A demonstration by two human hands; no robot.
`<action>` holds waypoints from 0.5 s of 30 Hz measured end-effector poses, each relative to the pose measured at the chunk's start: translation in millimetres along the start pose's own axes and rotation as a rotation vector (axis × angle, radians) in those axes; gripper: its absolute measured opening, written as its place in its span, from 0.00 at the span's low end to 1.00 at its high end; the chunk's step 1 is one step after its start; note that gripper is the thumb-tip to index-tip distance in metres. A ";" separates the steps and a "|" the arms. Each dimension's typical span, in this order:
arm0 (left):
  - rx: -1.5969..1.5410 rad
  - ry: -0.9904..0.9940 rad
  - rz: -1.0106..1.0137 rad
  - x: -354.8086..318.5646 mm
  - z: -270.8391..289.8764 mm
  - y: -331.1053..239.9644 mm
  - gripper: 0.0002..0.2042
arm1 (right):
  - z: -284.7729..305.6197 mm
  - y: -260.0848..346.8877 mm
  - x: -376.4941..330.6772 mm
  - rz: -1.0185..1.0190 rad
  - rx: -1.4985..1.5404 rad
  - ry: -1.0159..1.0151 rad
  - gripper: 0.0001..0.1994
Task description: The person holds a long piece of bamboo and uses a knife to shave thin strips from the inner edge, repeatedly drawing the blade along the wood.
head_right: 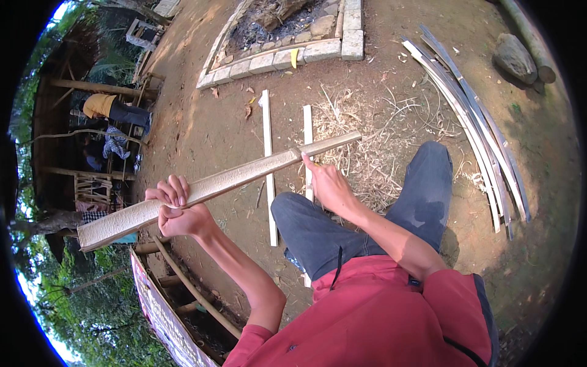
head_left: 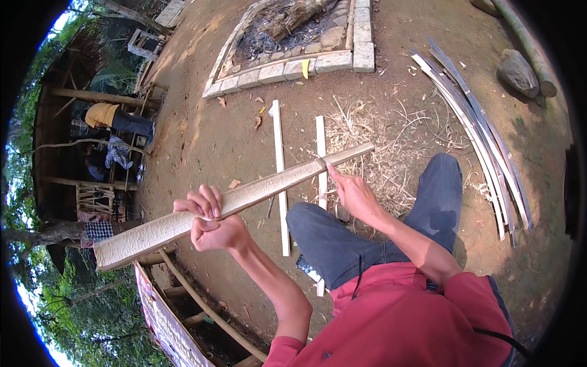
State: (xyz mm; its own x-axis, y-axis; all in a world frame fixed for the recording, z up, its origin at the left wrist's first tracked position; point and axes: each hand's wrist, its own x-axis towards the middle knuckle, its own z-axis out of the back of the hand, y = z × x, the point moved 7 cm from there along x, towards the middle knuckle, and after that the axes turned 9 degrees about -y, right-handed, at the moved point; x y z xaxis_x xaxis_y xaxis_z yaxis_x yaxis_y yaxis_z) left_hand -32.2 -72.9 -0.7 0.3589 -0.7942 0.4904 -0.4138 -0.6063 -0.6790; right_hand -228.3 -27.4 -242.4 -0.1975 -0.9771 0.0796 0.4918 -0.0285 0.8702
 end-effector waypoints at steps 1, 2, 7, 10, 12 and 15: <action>-0.019 -0.008 -0.003 1.2 -2.1 1.6 0.08 | 4.7 20.7 -4.0 0.082 0.003 -0.034 0.31; -0.028 -0.023 0.006 0.0 -1.3 2.2 0.09 | 8.7 50.0 -14.4 0.151 0.006 -0.056 0.32; -0.010 -0.003 0.013 -9.5 -7.4 -1.8 0.11 | 0.1 19.4 -14.8 0.138 -0.128 -0.163 0.30; -0.011 -0.014 -0.013 -13.5 -5.1 -8.2 0.11 | 5.3 10.9 -8.5 0.110 -0.016 -0.126 0.30; 0.027 -0.088 -0.022 -15.2 -6.3 -10.1 0.11 | 7.1 48.8 -20.0 0.213 0.048 -0.115 0.29; 0.000 -0.024 -0.007 -15.6 -15.7 -2.3 0.08 | 12.3 43.8 -26.4 0.214 -0.061 -0.194 0.29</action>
State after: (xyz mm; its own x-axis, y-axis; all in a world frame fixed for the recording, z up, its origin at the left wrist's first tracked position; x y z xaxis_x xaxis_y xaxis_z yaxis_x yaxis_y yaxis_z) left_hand -50.0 -59.7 1.7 0.3821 -0.7885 0.4820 -0.4108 -0.6121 -0.6757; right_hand -212.0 -0.3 -200.4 -0.2389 -0.9039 0.3548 0.5885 0.1559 0.7933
